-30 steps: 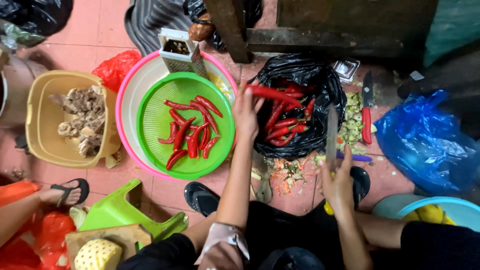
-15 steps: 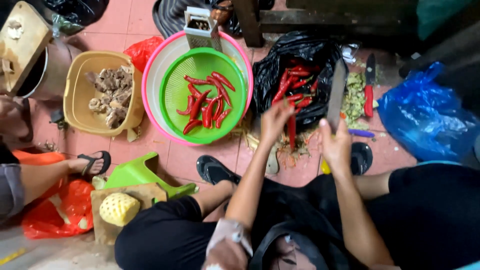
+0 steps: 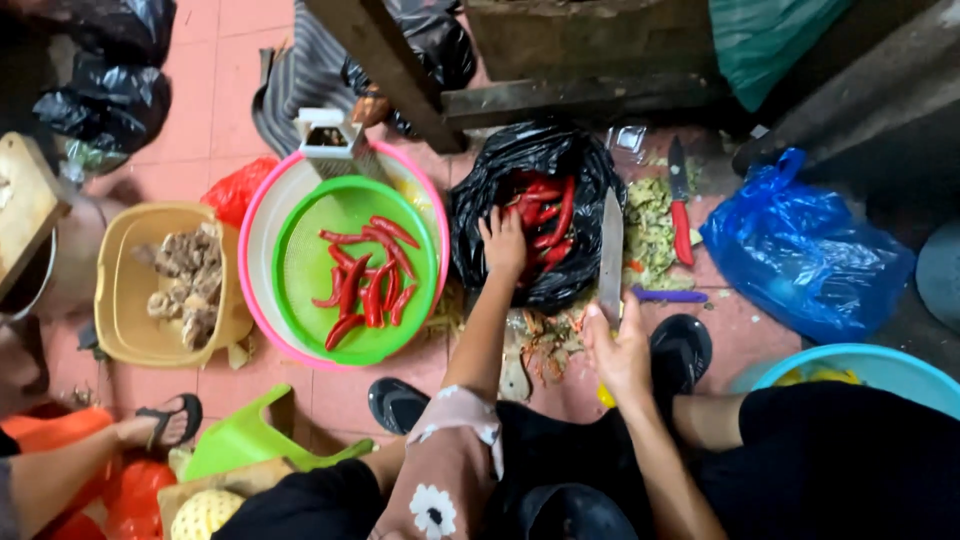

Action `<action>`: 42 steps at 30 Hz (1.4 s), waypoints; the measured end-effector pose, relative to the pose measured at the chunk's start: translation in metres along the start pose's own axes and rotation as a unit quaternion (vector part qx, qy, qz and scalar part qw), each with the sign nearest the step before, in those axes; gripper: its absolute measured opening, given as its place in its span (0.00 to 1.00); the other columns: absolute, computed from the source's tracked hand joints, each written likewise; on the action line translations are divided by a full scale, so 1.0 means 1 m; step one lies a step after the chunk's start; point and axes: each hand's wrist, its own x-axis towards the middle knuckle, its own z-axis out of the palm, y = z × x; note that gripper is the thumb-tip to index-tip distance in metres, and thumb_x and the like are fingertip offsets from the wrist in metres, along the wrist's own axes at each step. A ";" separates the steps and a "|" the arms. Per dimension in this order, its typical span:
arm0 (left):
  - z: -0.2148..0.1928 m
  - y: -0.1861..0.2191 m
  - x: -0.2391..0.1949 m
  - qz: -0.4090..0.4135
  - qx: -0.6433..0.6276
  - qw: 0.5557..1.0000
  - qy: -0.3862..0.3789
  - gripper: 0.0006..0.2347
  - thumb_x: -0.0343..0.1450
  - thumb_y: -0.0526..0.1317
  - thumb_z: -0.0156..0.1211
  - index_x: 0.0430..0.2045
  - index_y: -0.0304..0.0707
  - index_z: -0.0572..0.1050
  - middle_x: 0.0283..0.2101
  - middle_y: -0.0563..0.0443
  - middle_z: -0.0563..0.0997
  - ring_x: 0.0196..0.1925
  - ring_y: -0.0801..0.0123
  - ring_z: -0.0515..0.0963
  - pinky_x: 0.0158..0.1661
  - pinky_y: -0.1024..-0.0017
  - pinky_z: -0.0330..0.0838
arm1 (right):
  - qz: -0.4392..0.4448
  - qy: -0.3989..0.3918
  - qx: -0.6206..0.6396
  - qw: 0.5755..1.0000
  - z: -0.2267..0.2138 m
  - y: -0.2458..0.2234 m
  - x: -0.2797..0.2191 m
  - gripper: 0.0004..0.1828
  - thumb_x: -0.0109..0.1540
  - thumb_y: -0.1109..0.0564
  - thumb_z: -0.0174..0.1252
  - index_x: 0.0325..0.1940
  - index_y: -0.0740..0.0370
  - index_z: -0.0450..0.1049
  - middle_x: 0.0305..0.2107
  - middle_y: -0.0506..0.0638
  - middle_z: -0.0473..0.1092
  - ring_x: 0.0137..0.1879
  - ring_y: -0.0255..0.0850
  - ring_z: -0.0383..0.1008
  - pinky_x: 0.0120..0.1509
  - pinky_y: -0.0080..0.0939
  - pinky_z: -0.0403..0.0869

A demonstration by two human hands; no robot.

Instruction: The recorder is removing the stems from red chili peppers using a knife and placing them into a colander.

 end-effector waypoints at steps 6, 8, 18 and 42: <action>0.019 -0.028 -0.006 0.098 -0.212 0.968 0.088 0.14 0.74 0.49 0.51 0.53 0.54 0.76 0.44 0.52 0.85 0.56 0.64 0.80 0.70 0.54 0.57 | -0.003 0.000 0.007 1.000 0.010 0.017 0.017 0.28 0.66 0.55 0.53 0.71 0.57 0.61 0.12 0.52 0.67 0.13 0.41 0.68 0.15 0.41 0.67; 0.018 -0.038 0.007 0.126 -0.112 0.972 0.162 0.13 0.74 0.44 0.50 0.51 0.54 0.75 0.46 0.53 0.81 0.57 0.63 0.77 0.65 0.58 0.62 | -0.003 -0.010 0.021 1.000 0.014 0.011 0.015 0.27 0.66 0.56 0.52 0.70 0.59 0.61 0.12 0.53 0.67 0.11 0.41 0.66 0.13 0.40 0.66; 0.014 -0.047 0.067 0.255 0.157 0.942 0.153 0.10 0.69 0.38 0.51 0.38 0.47 0.80 0.45 0.48 0.80 0.55 0.53 0.66 0.59 0.54 0.54 | -0.032 -0.028 0.062 0.997 0.018 0.003 0.014 0.26 0.68 0.59 0.48 0.70 0.66 0.57 0.12 0.54 0.64 0.09 0.40 0.63 0.11 0.37 0.63; -0.128 0.008 -0.294 -0.110 -0.950 0.292 0.024 0.09 0.74 0.38 0.65 0.46 0.43 0.74 0.49 0.51 0.82 0.52 0.72 0.82 0.57 0.73 0.74 | -0.288 -0.127 -0.103 0.944 0.023 0.002 -0.077 0.11 0.63 0.57 0.68 0.50 0.52 0.83 0.31 0.51 0.78 0.36 0.39 0.76 0.45 0.40 0.75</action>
